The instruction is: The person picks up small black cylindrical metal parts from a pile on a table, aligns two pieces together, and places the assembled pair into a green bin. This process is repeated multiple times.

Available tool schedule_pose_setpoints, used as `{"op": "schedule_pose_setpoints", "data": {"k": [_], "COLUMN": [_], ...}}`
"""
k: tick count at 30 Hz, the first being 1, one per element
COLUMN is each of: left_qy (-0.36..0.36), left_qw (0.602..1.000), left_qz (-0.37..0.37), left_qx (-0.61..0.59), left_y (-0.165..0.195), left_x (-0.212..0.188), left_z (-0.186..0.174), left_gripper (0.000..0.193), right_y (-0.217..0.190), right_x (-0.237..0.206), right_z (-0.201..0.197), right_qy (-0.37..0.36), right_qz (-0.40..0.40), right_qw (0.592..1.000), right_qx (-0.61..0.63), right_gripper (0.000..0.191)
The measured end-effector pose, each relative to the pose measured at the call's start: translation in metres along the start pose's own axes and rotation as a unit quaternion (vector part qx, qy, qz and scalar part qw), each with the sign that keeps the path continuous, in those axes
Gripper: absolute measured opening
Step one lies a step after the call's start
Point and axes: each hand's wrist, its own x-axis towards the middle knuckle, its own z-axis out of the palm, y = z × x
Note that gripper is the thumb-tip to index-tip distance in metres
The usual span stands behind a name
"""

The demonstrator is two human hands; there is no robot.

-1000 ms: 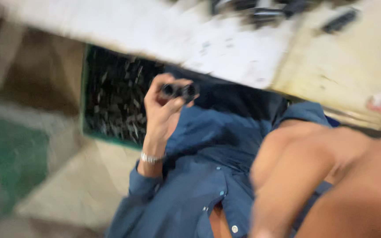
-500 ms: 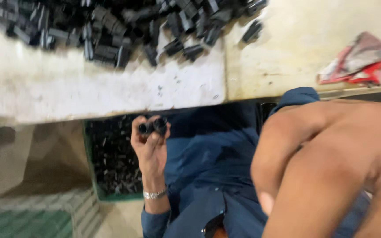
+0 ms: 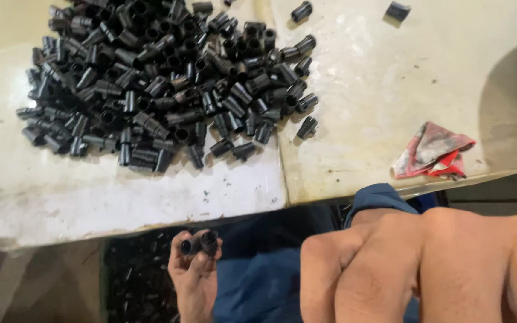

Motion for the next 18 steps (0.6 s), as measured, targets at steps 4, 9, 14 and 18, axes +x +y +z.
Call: {"op": "schedule_pose_setpoints", "data": {"k": [4,9,14,18], "left_qy": [-0.032,-0.012,-0.014,0.002], "left_qw": [0.999,1.0,1.0,1.0], "left_qz": [0.015,0.004,0.008,0.009], "left_qx": [-0.011,0.009,-0.011,0.004], "left_y": [0.001,0.001,0.002,0.005], "left_x": [-0.002,0.004,0.003,0.0], "left_z": [-0.003,-0.003,-0.008,-0.004], "left_gripper": [0.044,0.045,0.049,0.048], "right_y": [0.009,0.03,0.034,0.026], "right_x": [-0.005,-0.021,-0.029,-0.023], "right_z": [0.023,0.005,-0.016,-0.022], "right_qy": [0.122,0.176,0.052,-0.052], "right_qz": [-0.056,-0.037,0.033,0.048], "right_qw": [0.99,0.974,0.995,0.996], "right_qx": [0.049,0.136,0.081,0.045], "right_gripper": [0.044,0.046,0.04,0.038]}}
